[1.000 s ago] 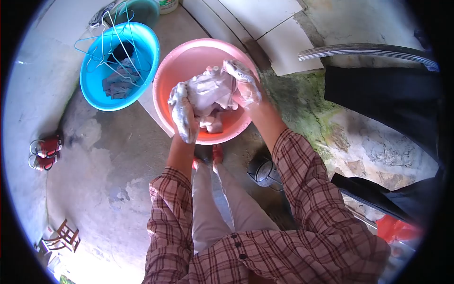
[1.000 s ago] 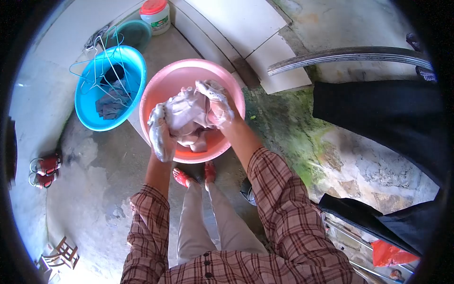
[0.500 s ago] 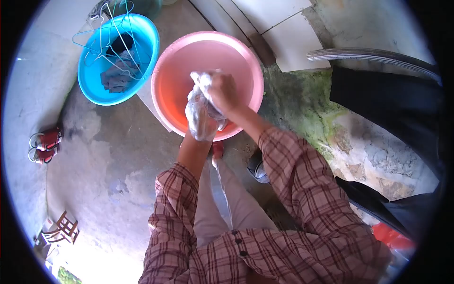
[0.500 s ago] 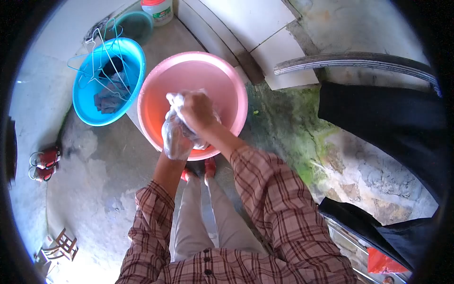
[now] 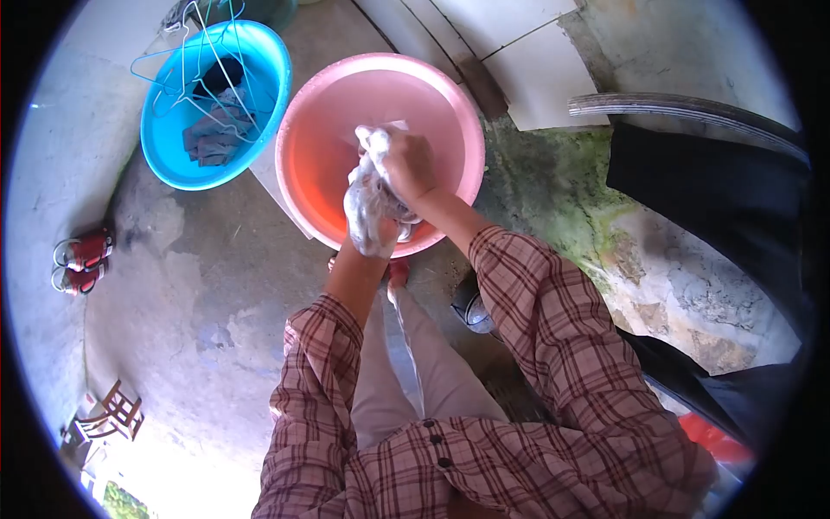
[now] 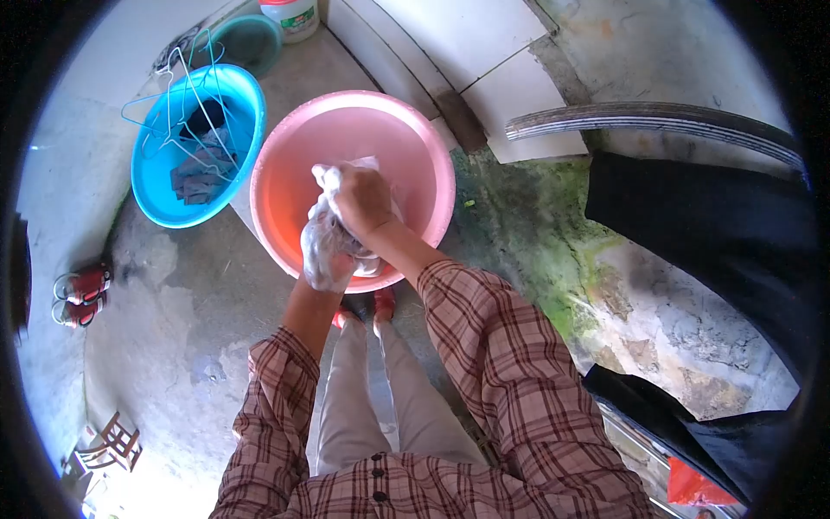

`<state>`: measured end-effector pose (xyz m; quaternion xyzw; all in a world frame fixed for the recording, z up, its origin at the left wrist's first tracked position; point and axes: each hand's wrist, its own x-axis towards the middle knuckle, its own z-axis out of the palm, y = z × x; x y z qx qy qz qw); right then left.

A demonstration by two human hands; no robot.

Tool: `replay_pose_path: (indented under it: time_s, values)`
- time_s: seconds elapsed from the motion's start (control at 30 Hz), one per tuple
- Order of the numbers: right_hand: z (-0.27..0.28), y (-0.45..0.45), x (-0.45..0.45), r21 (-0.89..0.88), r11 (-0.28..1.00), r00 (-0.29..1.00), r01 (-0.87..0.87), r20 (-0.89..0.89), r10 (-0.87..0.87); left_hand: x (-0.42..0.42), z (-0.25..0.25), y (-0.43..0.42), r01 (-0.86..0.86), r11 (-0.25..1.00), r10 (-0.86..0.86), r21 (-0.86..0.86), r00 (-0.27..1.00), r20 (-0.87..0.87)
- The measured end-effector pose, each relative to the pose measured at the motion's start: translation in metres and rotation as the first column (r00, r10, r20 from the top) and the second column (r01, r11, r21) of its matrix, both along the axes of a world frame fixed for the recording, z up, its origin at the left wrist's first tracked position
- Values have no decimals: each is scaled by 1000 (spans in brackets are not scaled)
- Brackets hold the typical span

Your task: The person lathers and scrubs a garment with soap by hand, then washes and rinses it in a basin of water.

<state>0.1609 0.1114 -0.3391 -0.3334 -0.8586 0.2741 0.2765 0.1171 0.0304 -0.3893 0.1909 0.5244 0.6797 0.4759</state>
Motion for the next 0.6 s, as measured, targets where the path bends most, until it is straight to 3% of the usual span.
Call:
replay_pose_path:
  time_s: [0.03,0.07,0.1,0.13,0.17,0.2,0.27,0.3,0.33,0.4,0.47,0.5,0.53,0.57,0.6]
  values:
    - [-1,3,1,54,999,1000,-7,18,6,3,-9,1,-4,999,-13,-53,946,-325]
    - [0,-3,3,-17,1000,1000,-23,6,23,-1,-18,2,6,998,-31,-62,906,-423]
    - [5,-19,1,-91,995,999,-40,-10,40,-2,-30,2,76,983,-56,167,991,-120]
    - [12,-35,-1,-163,985,998,-63,-29,60,-3,-42,1,51,917,-169,395,948,271]
    - [20,-52,-2,-121,985,992,-127,-22,125,-5,-54,0,-11,852,-322,523,776,543]
    - [33,-66,-2,-77,979,982,-187,-14,186,-23,-53,-14,218,952,-247,214,962,120]
    - [49,-67,-2,-70,985,988,-156,-16,155,-31,-57,-21,222,975,-220,16,974,-56]
    - [43,-60,-1,-42,991,991,-130,-33,129,-23,-69,-20,132,972,-180,196,952,249]
    - [34,-48,1,-11,994,993,-105,-50,104,-11,-80,-16,-13,942,-179,337,827,532]
    - [-4,-16,5,83,996,999,-26,46,22,2,22,0,-156,985,143,-71,520,842]
    - [-20,-7,4,-53,997,997,63,49,-61,0,48,-2,-99,989,145,-107,611,778]
    - [-10,-10,6,-5,1000,996,15,91,-15,-1,24,-4,-31,993,80,-112,882,464]
    - [9,-19,7,38,999,990,-33,135,28,-3,-19,-10,29,989,-19,-146,997,71]
    - [21,-30,8,80,993,982,-85,177,70,-6,-29,-12,81,973,-121,-215,976,-182]
    - [22,-42,6,63,989,991,-131,-22,133,-8,-38,-13,92,952,-215,-293,882,-419]
